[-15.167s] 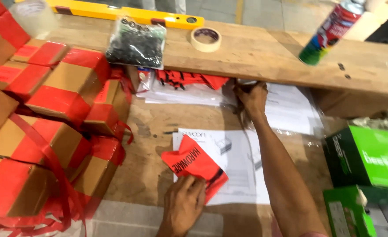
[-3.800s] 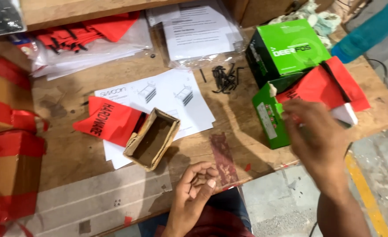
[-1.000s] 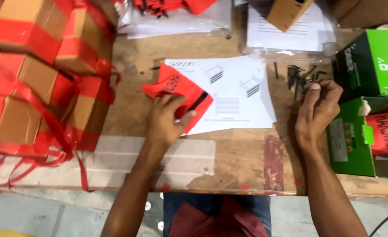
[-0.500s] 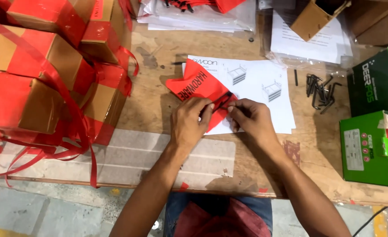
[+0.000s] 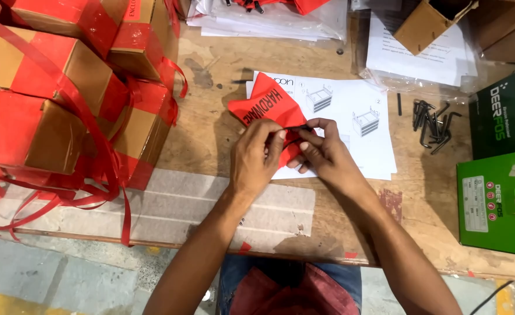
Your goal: Packing small hardware components into labeled red pouches.
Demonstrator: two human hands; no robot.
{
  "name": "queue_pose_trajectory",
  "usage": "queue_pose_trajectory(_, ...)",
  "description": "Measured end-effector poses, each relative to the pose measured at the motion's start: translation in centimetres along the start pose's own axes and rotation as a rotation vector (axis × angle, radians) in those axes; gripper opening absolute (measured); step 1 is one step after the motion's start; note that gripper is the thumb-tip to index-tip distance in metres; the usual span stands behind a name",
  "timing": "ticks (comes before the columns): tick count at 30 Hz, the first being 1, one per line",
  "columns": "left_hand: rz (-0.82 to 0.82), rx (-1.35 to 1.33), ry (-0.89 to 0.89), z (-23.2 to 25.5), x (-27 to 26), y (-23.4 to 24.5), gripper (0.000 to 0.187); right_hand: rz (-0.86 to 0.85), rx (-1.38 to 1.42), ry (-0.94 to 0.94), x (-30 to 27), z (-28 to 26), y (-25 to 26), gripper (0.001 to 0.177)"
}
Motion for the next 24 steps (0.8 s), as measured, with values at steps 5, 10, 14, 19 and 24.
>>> queue_pose_trajectory(5,-0.008,-0.052,0.055,-0.9,0.1,-0.7,0.009,0.082,-0.22,0.126,0.0,-1.7,-0.7,0.047)
queue_pose_trajectory(10,0.008,-0.114,0.071,-1.9,0.1,-0.9,0.011,0.08,-0.387,0.34,-1.2,-4.1,-0.9,0.062)
queue_pose_trajectory(14,0.067,-0.127,0.075,-2.2,0.1,-0.4,0.01,0.16,-0.594,0.487,-3.0,-5.6,0.2,0.063)
queue_pose_trajectory(19,0.078,-0.16,0.089,-2.0,0.1,-0.5,0.01,0.026,-0.588,0.493,-2.6,-5.3,0.3,0.08)
queue_pose_trajectory(24,0.07,-0.224,0.104,-2.2,-0.4,-0.4,0.013,-0.071,-0.536,0.466,-2.7,-5.2,-1.6,0.094)
Point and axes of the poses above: each hand's wrist, its own x-axis towards the middle knuckle, its own y-axis out of the back of the hand, z = x × y, the point moved 8 cm from there along x, towards the middle knuckle, and after that the axes turned 9 degrees about x, right-handed, at the moved point
